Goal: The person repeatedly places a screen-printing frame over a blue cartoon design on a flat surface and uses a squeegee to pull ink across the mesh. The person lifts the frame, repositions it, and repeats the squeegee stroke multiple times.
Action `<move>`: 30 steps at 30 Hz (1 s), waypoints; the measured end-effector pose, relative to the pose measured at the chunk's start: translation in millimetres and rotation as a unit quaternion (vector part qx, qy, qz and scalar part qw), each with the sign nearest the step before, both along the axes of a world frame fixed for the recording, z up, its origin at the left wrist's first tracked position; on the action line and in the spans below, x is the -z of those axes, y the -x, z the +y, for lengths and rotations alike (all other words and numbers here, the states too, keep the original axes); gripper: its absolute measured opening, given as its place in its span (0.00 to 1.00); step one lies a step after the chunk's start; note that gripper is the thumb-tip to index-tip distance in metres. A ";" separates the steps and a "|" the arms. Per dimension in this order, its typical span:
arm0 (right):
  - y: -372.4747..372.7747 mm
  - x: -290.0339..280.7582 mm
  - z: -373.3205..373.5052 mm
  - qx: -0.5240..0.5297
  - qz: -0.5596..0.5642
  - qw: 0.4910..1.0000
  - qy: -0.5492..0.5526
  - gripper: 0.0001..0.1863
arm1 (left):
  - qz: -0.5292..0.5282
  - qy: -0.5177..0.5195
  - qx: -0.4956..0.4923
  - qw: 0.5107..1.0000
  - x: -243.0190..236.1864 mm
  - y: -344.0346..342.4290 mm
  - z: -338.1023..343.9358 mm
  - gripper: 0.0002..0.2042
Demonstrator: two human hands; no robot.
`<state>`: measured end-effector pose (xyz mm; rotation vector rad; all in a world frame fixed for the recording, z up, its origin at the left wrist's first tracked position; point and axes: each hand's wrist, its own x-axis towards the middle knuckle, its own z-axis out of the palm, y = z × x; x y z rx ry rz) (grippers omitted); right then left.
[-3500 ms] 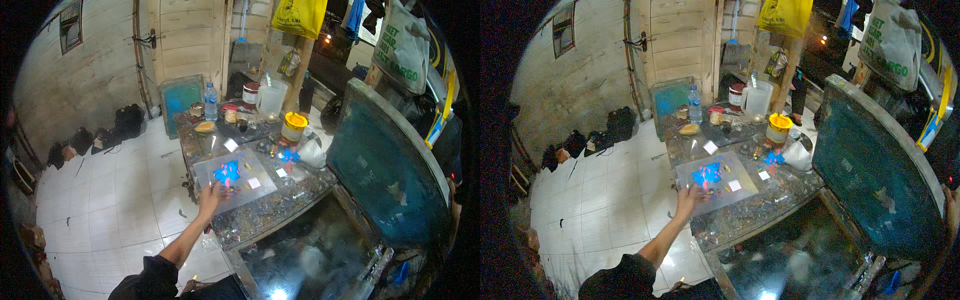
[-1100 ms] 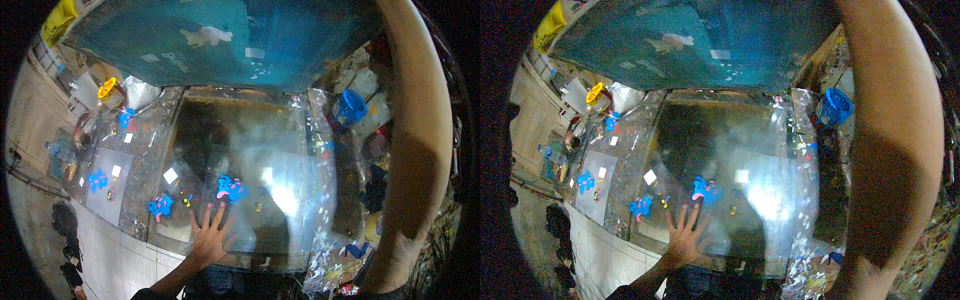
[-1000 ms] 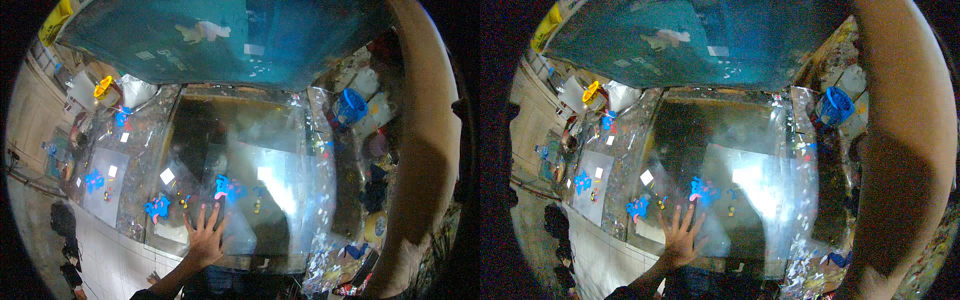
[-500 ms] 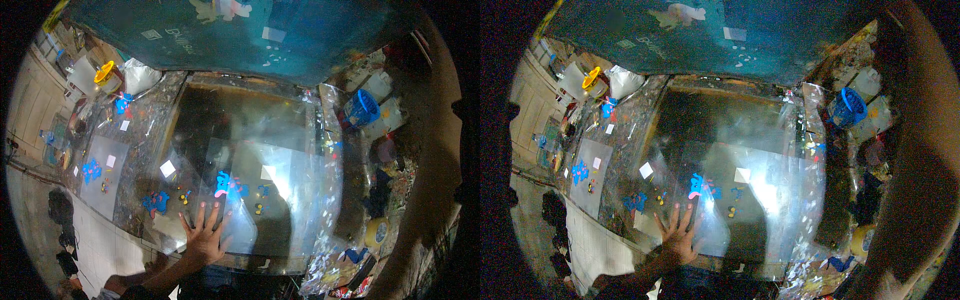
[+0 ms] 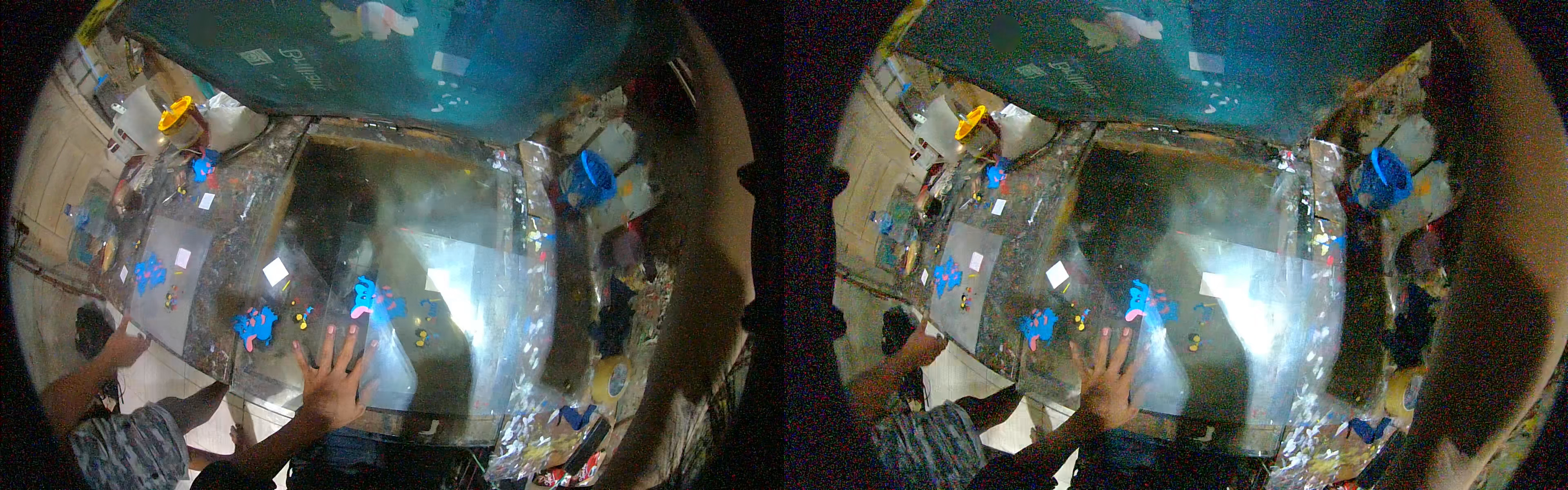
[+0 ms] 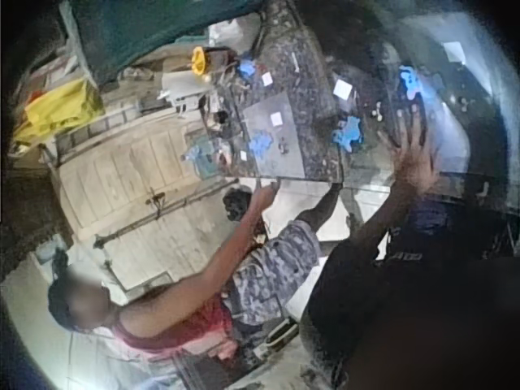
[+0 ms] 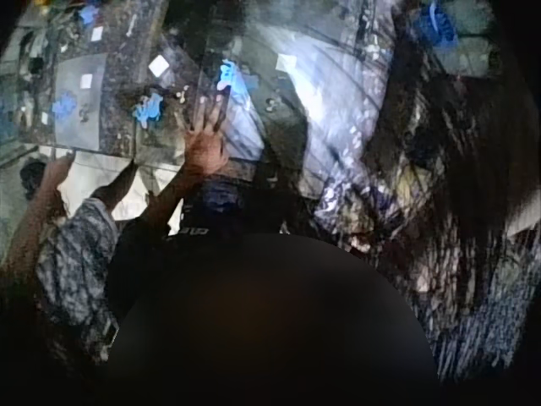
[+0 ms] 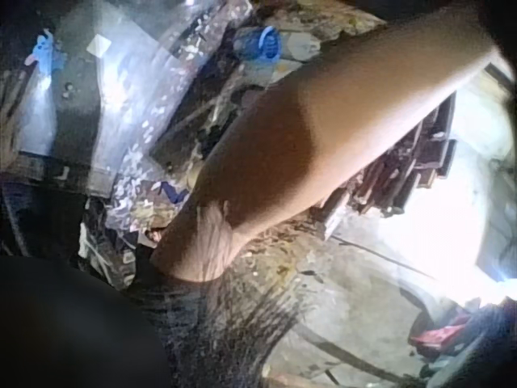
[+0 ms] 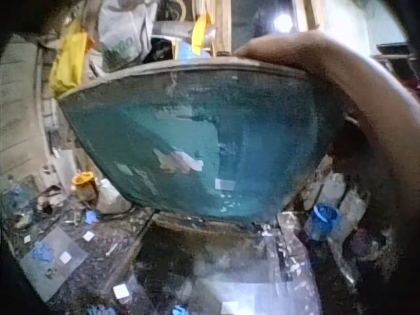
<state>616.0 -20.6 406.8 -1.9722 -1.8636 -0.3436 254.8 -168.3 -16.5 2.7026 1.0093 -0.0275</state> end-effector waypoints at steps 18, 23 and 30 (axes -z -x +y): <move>143.0 232.4 -204.9 -0.024 0.029 0.999 0.004 0.20 | -0.122 -0.205 0.031 0.971 -169.8 43.7 78.4 0.31; 145.7 314.0 -219.9 0.000 0.152 0.945 0.291 0.13 | -0.117 -0.105 0.070 0.985 -73.5 67.3 45.6 0.25; 111.3 370.1 -167.5 0.009 0.022 0.996 0.086 0.09 | -0.157 -0.066 0.030 0.985 -20.7 71.9 51.6 0.25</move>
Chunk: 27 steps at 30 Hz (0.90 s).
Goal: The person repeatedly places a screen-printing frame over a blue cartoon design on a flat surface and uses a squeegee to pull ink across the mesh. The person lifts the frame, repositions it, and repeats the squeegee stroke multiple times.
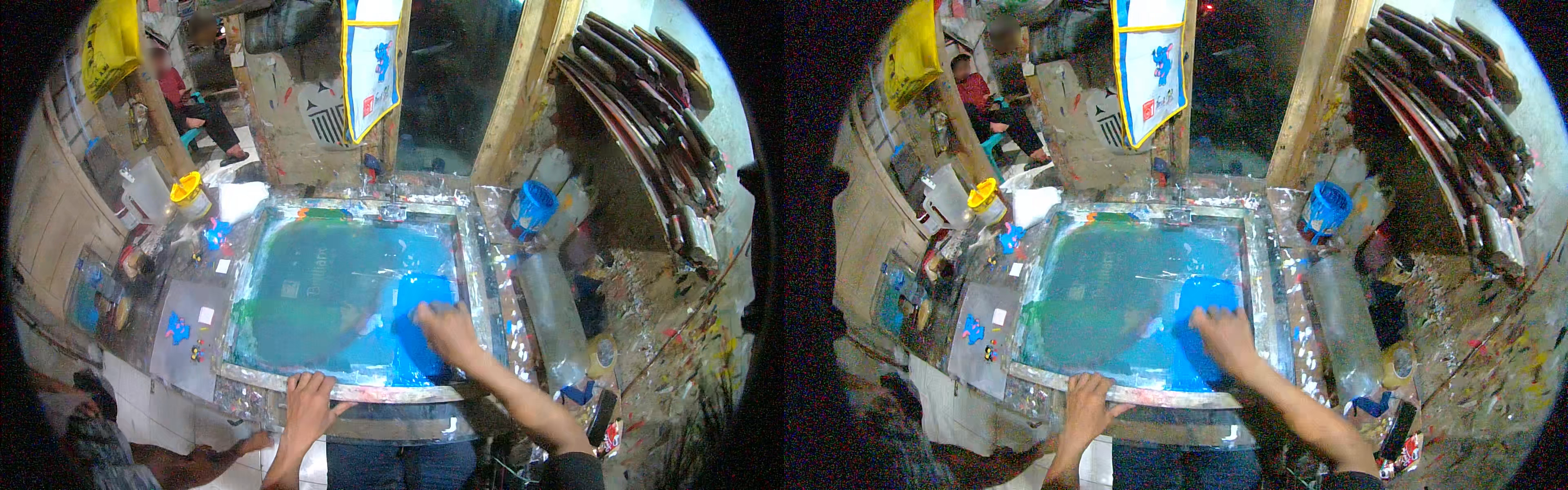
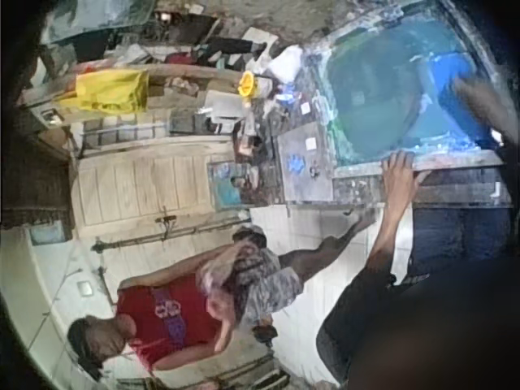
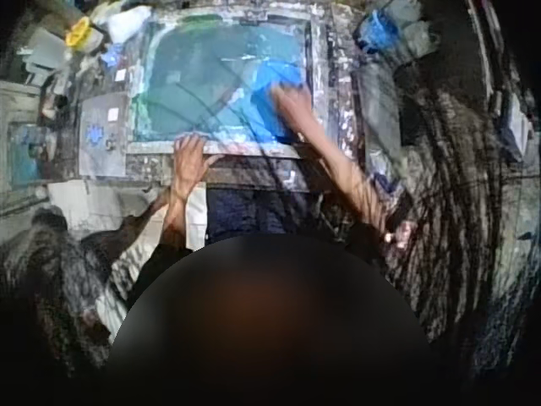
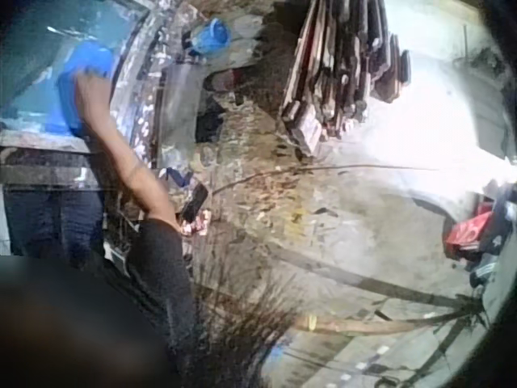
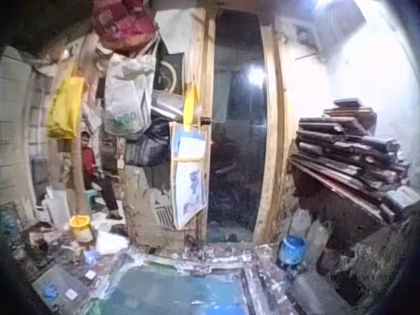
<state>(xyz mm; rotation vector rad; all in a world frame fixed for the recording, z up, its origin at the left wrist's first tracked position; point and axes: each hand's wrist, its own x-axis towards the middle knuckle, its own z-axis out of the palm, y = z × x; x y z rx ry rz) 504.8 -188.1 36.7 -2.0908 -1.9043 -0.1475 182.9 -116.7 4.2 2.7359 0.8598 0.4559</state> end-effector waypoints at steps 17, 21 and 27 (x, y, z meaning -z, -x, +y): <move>-72.9 -0.1 42.4 -0.068 0.142 0.976 0.154 0.14 | 0.041 0.047 -0.022 0.998 9.7 3.6 0.2 0.28; -32.5 -7.0 -5.5 -0.078 0.139 0.975 0.156 0.17 | 0.057 0.063 -0.027 0.996 5.0 4.3 3.6 0.28; 19.3 -36.1 -45.4 -0.083 0.123 0.945 0.293 0.16 | 0.013 0.047 -0.020 0.999 -11.8 -5.5 -3.7 0.25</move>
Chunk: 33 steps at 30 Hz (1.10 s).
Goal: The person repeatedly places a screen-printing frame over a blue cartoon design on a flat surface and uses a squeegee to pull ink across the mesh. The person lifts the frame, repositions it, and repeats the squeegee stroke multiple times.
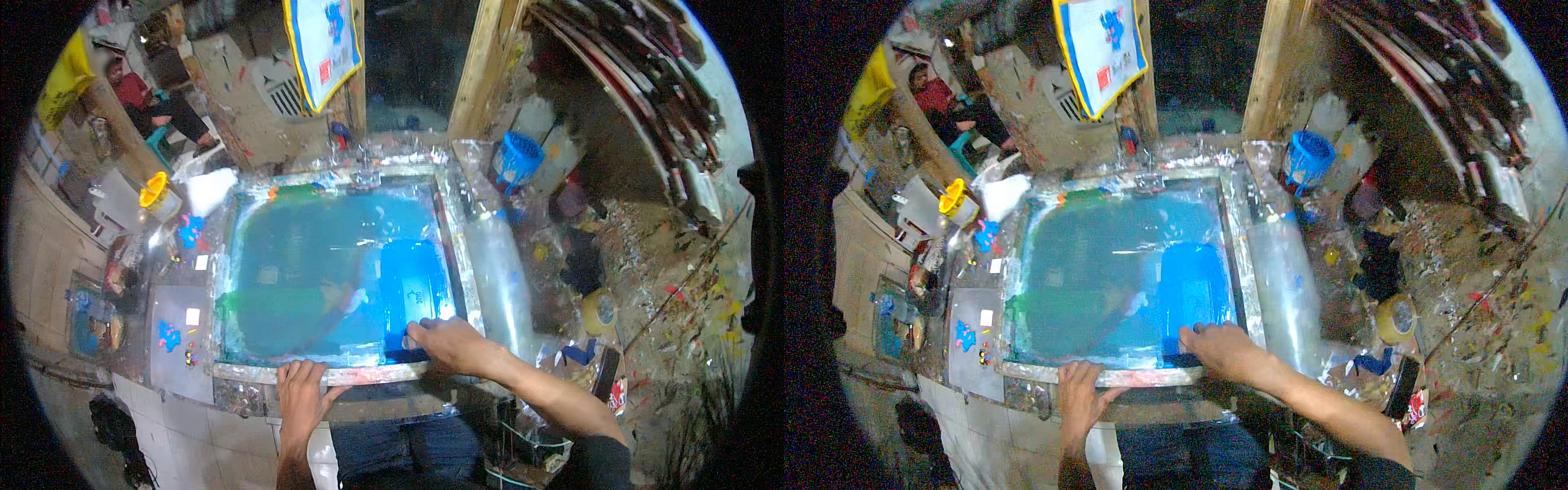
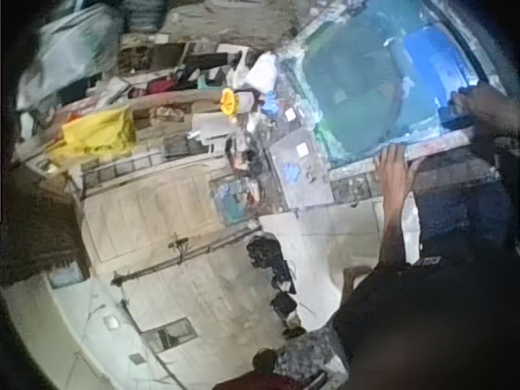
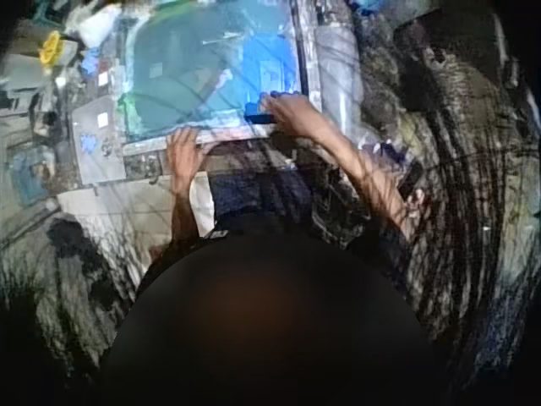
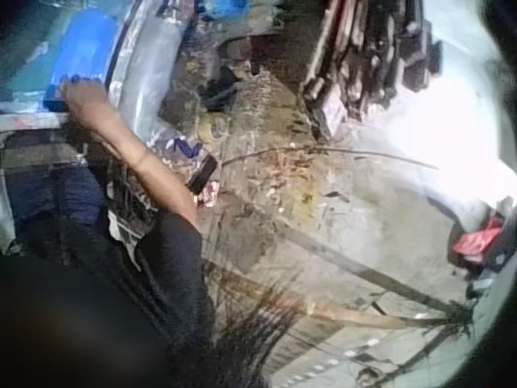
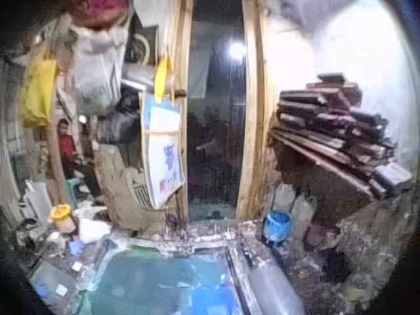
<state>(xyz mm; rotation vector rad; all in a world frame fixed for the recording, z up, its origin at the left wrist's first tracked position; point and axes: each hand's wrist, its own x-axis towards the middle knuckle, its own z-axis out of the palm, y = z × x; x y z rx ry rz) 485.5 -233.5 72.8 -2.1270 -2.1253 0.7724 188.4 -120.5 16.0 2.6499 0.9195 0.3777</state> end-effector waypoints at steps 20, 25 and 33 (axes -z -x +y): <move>-65.6 -280.1 119.5 0.169 -0.168 0.865 -0.443 0.35 | -0.164 0.306 0.215 0.913 1.1 -158.3 -66.7 0.23; -102.4 -303.7 146.6 0.093 -0.119 0.883 -0.445 0.31 | 0.025 -0.080 -0.006 0.996 23.5 -125.0 99.3 0.35; -173.2 -333.0 208.3 0.134 -0.110 0.908 -0.381 0.32 | -0.310 0.136 -0.034 0.940 41.5 -95.7 47.8 0.14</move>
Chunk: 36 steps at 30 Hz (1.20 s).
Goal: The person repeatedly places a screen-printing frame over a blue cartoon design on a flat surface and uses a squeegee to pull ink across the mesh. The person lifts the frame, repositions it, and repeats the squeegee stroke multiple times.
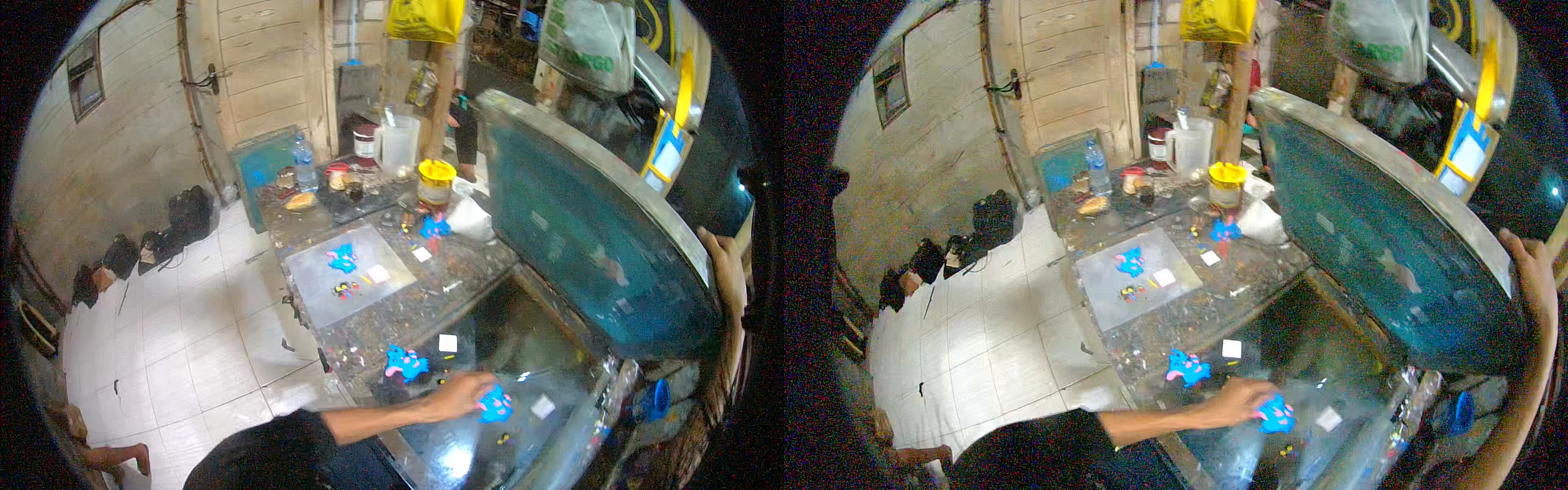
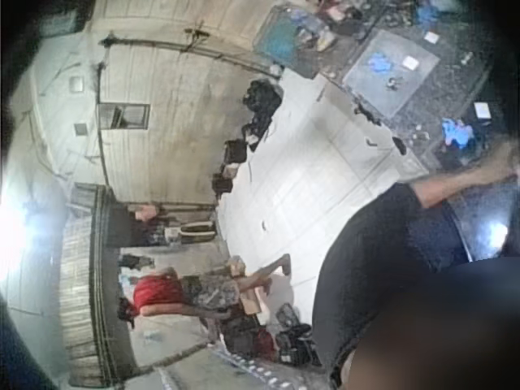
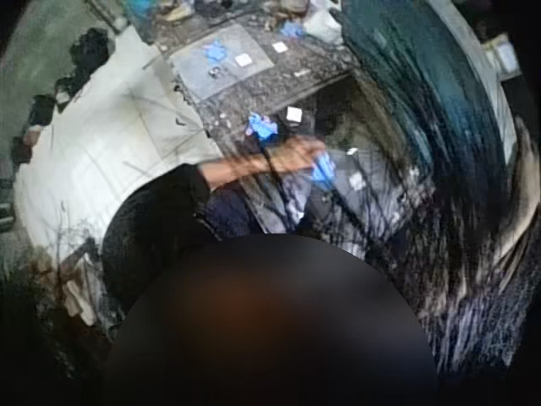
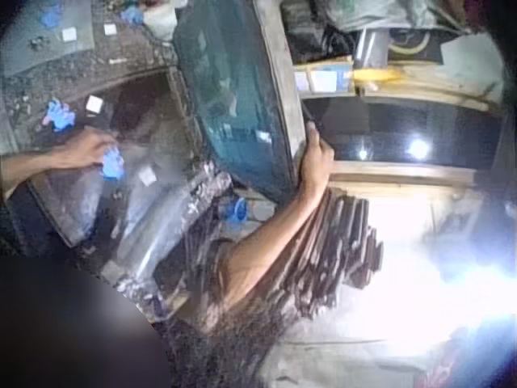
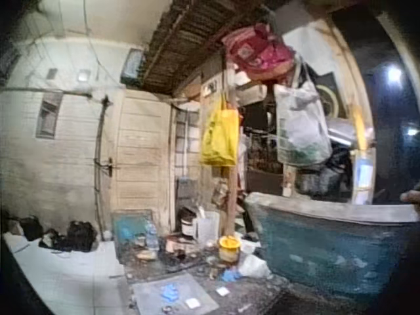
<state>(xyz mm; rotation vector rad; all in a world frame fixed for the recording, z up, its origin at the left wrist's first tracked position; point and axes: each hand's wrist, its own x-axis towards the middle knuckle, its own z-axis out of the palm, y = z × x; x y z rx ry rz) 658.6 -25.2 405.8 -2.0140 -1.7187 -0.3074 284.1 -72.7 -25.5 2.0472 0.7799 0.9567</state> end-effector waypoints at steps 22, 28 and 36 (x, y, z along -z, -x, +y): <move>36.2 -9.8 -27.9 0.037 -0.186 0.978 0.091 0.22 | 0.402 -0.189 0.257 0.858 -24.5 -49.5 -62.7 0.36; 66.0 -15.8 -33.3 0.054 -0.031 0.996 0.067 0.26 | 0.187 -0.375 0.364 0.832 -48.7 -116.3 -159.9 0.34; 58.8 -11.0 -35.7 0.011 -0.094 0.995 0.042 0.24 | 0.416 -0.154 0.078 0.893 -8.2 37.9 -71.3 0.33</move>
